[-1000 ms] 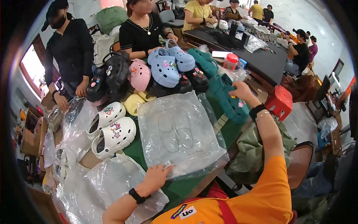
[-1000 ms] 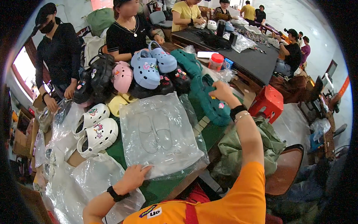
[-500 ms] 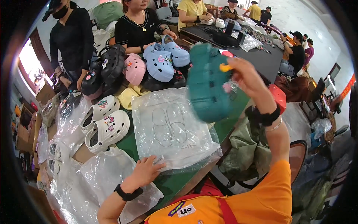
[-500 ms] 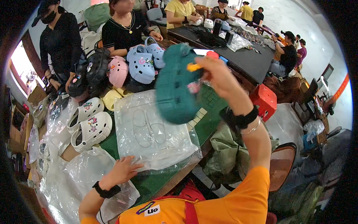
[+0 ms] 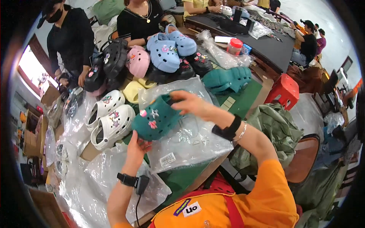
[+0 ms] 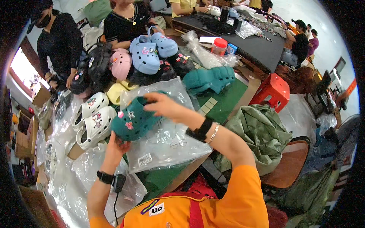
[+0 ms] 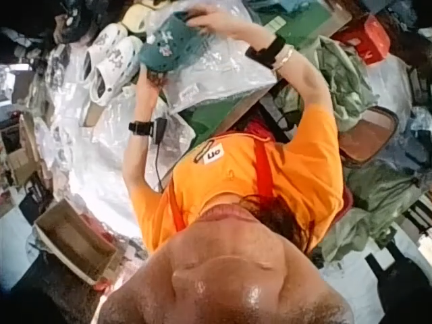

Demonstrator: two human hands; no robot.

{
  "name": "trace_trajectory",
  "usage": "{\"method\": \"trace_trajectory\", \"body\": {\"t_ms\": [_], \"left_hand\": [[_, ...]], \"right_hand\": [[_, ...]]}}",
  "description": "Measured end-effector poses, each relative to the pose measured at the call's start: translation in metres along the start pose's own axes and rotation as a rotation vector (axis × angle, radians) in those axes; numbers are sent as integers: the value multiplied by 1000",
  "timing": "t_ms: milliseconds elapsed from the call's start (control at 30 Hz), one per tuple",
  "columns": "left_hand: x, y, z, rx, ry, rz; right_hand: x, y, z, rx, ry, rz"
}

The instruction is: Packaging decorated clog-style shoes into individual plastic bags at a manufacturing workstation.

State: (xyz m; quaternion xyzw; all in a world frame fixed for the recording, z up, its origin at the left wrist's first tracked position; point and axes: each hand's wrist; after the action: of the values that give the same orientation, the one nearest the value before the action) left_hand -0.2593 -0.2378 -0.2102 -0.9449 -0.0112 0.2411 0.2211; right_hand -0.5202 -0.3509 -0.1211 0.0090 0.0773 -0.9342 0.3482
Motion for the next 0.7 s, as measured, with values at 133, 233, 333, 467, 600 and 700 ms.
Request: {"method": "trace_trajectory", "body": {"t_ms": [133, 233, 333, 467, 600, 700], "left_hand": [[-3, 11, 4, -15, 111, 21], [-23, 6, -8, -22, 159, -50], [-38, 12, -13, 9, 177, -107], [-15, 28, -8, 59, 102, -147], [3, 36, 1, 71, 67, -21], [-4, 36, -1, 6, -9, -12]], "right_hand": [[89, -19, -27, 154, -211, -517], [127, -54, -39, 146, 287, -814], [159, -77, -96, 42, 612, -751], [152, -61, -118, -116, 655, -716], [174, -30, -105, -49, 623, -728], [186, -6, -90, -20, 436, -804]]}}
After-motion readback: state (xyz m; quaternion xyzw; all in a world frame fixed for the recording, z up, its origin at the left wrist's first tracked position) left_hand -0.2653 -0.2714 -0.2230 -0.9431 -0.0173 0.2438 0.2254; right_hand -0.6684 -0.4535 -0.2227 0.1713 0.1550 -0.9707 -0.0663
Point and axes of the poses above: each hand's wrist, its own y-axis towards the middle knuckle, its own x-axis out of the back of the hand, z = x × y, and after that the axes turned 8 degrees about z, right-handed
